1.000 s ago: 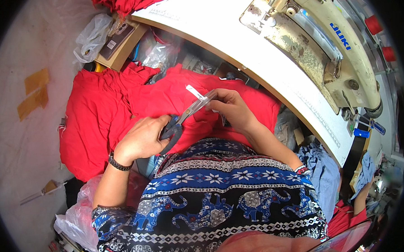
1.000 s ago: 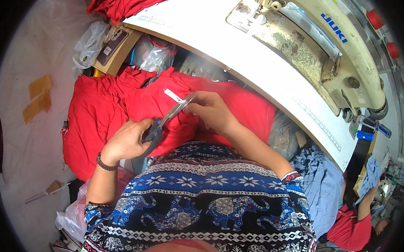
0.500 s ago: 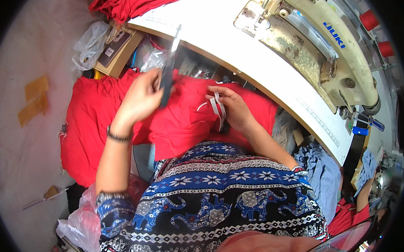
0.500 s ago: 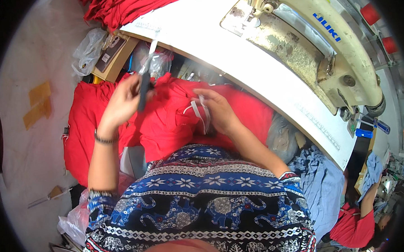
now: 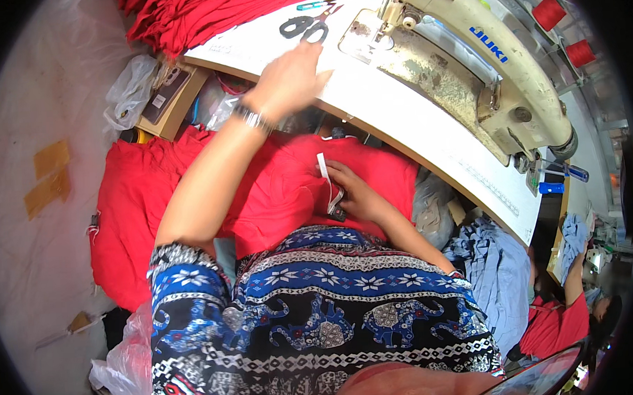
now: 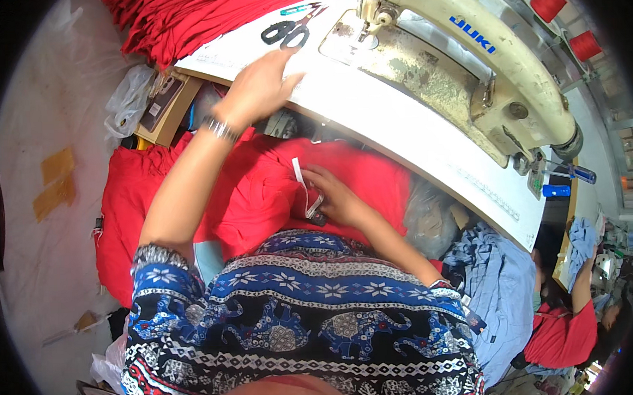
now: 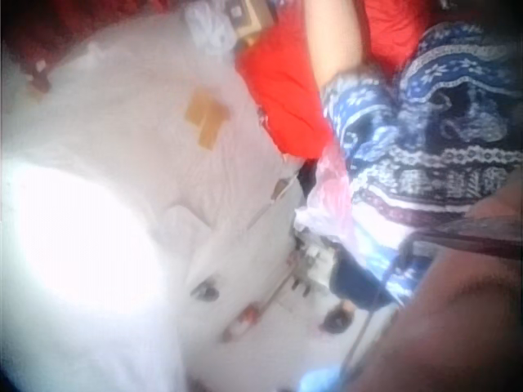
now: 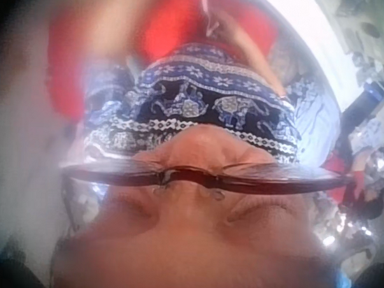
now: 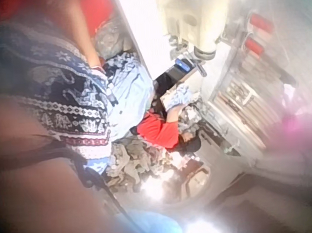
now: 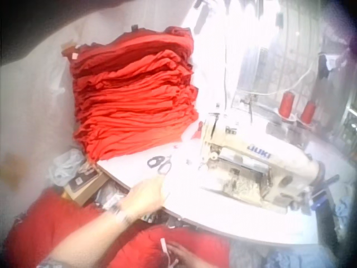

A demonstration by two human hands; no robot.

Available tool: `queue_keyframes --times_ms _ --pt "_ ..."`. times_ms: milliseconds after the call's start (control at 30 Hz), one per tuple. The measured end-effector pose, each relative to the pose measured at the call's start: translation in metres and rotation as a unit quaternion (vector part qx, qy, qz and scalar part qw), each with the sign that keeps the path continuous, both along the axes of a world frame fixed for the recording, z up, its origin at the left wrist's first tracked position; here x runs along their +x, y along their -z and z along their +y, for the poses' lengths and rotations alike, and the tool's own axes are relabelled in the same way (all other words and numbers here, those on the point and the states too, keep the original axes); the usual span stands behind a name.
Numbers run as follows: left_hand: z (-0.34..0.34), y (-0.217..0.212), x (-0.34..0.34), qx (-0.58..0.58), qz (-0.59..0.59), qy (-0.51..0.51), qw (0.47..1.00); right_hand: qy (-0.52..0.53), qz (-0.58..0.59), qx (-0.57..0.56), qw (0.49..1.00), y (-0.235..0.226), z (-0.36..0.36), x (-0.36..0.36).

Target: The person handles red garments one by one, using shears to trim white drawstrings or tags, and then stacks the garments on a pile.

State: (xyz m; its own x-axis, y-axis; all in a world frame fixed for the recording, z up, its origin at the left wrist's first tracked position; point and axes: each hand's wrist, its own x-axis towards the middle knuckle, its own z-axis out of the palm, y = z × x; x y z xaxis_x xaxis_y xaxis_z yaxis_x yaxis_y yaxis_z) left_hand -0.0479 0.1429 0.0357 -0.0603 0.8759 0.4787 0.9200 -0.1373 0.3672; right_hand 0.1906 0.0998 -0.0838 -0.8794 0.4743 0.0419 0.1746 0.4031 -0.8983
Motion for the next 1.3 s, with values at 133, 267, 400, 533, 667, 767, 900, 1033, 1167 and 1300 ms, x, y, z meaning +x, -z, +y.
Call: queue_keyframes --times_ms 133,267,400,533,667,767,900,1033,1167,1300 --pt "-0.142 -0.036 0.045 -0.343 0.018 0.028 0.939 -0.009 0.077 0.035 0.996 0.019 0.007 -0.016" --pt "-0.208 0.027 0.069 -0.235 -0.051 -0.145 0.960 0.059 0.125 -0.152 0.979 0.004 0.007 -0.054" --pt "-0.215 0.061 0.041 -0.106 -0.220 -0.165 0.956 0.022 0.192 -0.238 0.952 -0.042 0.005 -0.082" --pt "-0.227 0.010 -0.026 0.031 -0.481 -0.175 0.858 0.084 0.290 -0.313 0.900 -0.070 0.031 -0.091" --pt "-0.230 -0.073 -0.056 0.123 -0.393 -0.099 0.906 0.038 0.215 -0.199 0.955 -0.142 0.063 -0.073" --pt "-0.229 -0.143 -0.051 0.089 -0.052 0.057 0.993 -0.061 0.084 0.251 0.963 -0.214 0.071 -0.047" --pt "-0.198 -0.172 -0.053 -0.009 0.231 -0.064 0.971 0.065 -0.085 0.506 0.856 -0.226 0.142 0.005" --pt "-0.170 -0.193 -0.114 0.008 0.288 -0.122 0.950 0.273 0.073 0.314 0.906 -0.239 0.222 0.082" --pt "-0.150 -0.192 -0.163 0.157 0.278 -0.250 0.914 0.346 0.331 0.259 0.839 -0.272 0.238 0.116" --pt "-0.170 -0.197 -0.171 0.160 0.010 -0.089 0.983 0.434 0.319 0.237 0.809 -0.282 0.261 0.185"
